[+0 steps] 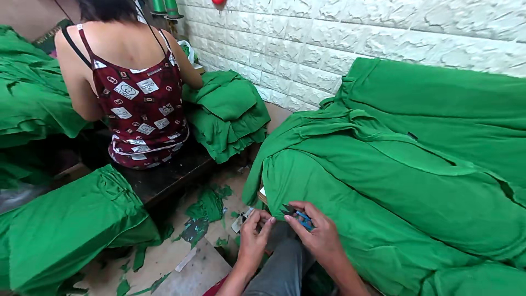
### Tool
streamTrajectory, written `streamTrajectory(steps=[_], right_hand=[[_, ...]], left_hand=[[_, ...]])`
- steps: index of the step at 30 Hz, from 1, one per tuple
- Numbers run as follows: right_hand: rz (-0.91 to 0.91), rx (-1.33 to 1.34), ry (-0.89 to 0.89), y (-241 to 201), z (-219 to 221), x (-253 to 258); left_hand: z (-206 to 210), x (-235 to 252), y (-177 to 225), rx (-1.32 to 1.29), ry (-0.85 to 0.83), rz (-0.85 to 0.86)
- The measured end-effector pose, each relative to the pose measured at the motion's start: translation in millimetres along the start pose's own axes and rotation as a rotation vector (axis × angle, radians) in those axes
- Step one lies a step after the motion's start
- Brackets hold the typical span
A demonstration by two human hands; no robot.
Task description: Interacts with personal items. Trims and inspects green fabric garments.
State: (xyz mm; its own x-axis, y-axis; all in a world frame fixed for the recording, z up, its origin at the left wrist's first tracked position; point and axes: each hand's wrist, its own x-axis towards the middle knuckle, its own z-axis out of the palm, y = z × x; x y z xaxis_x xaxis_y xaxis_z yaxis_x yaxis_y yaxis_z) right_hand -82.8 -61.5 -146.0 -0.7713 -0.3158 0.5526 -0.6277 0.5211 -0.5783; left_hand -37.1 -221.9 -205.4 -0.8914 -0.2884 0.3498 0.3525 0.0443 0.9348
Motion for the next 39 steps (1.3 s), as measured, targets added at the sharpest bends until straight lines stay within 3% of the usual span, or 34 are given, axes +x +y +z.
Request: streamTrajectory(steps=[8,23,28,32,36,39], right_hand=[[-0.353,-0.268,-0.024,-3,0,3],[-0.472,-0.354,-0.079,-8,8,16],[-0.461,-0.373,-0.086,-9,4,18],[-0.332,-0.328,-0.129,-11,-8,16],[-0.194,-0.198,-0.082,-3,-10,12],[-0.196,-0.189,-0.042,0,-7,9]], left_hand=[[-7,-6,6,-0.1,0.011,-0.081],[-7,-4,12,-0.273,-0.005,-0.164],[-7,-1,13,-0.282,-0.004,-0.189],[-6,-1,11,-0.255,-0.015,-0.197],[-4,0,17,-0.309,-0.065,-0.351],[0,2,23,-0.339,-0.043,-0.39]])
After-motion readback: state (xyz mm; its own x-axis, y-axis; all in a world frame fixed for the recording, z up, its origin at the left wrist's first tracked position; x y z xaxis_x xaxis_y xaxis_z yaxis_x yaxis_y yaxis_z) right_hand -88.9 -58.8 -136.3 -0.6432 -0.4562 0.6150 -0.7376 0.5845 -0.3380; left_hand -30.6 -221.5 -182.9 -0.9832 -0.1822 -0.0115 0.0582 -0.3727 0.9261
